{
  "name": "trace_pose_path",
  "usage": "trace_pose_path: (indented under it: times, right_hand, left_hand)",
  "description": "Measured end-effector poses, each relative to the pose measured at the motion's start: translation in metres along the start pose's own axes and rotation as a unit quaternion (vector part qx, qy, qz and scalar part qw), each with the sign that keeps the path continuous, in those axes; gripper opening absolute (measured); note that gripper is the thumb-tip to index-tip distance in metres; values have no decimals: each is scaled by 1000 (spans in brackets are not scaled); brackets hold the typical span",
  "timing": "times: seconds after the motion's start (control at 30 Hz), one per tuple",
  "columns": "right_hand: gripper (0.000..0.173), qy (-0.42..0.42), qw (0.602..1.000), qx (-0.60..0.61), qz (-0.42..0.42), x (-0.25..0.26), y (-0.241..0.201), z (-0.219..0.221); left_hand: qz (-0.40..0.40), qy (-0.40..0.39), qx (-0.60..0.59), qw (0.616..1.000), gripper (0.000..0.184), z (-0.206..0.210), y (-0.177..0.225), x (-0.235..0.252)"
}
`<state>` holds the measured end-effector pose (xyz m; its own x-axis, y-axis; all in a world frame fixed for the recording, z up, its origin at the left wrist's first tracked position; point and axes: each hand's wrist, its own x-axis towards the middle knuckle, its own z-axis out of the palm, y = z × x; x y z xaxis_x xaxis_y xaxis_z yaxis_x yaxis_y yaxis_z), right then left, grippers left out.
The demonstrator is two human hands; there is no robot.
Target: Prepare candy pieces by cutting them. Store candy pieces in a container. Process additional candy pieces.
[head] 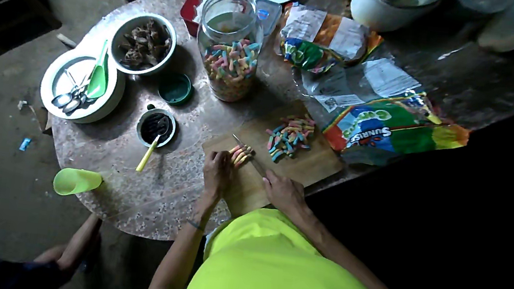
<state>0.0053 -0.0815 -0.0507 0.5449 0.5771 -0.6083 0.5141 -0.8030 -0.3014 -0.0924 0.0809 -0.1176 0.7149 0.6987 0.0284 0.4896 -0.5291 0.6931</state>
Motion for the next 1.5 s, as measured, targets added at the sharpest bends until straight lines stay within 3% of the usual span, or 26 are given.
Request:
trace_pose_path:
  times: [0.2, 0.3, 0.43, 0.67, 0.9, 1.0, 1.13, 1.37, 1.5]
  right_hand:
    - [40, 12, 1000, 2, -5, 1, 0, 6]
    - [40, 19, 1000, 6, -15, 2, 2, 7]
    - [39, 114, 993, 24, -21, 2, 8, 9]
    - [38, 83, 996, -5, -18, 9, 16, 8]
    - [36, 149, 987, 27, -50, 4, 14, 15]
    - [38, 150, 988, 20, -15, 10, 6, 19]
    - [40, 144, 989, -10, 40, 17, -1, 22]
    - [42, 142, 988, -58, -27, 20, 7, 32]
    - [43, 96, 994, -53, -11, 17, 4, 13]
  left_hand:
    - [42, 39, -24, 998, 23, 21, -9, -8]
    - [55, 34, -18, 998, 38, 31, -11, -12]
    - [80, 78, 13, 994, 52, 37, -2, -17]
    - [81, 24, 19, 996, 36, 30, 0, -20]
    - [168, -1, -36, 985, 23, 21, -25, -4]
    - [204, -27, -65, 977, 18, 16, -35, 4]
    - [217, -53, -81, 971, 16, 10, -37, 11]
    - [201, -92, -82, 972, 17, 9, -38, 15]
    - [197, -52, -72, 976, 17, 15, -35, 11]
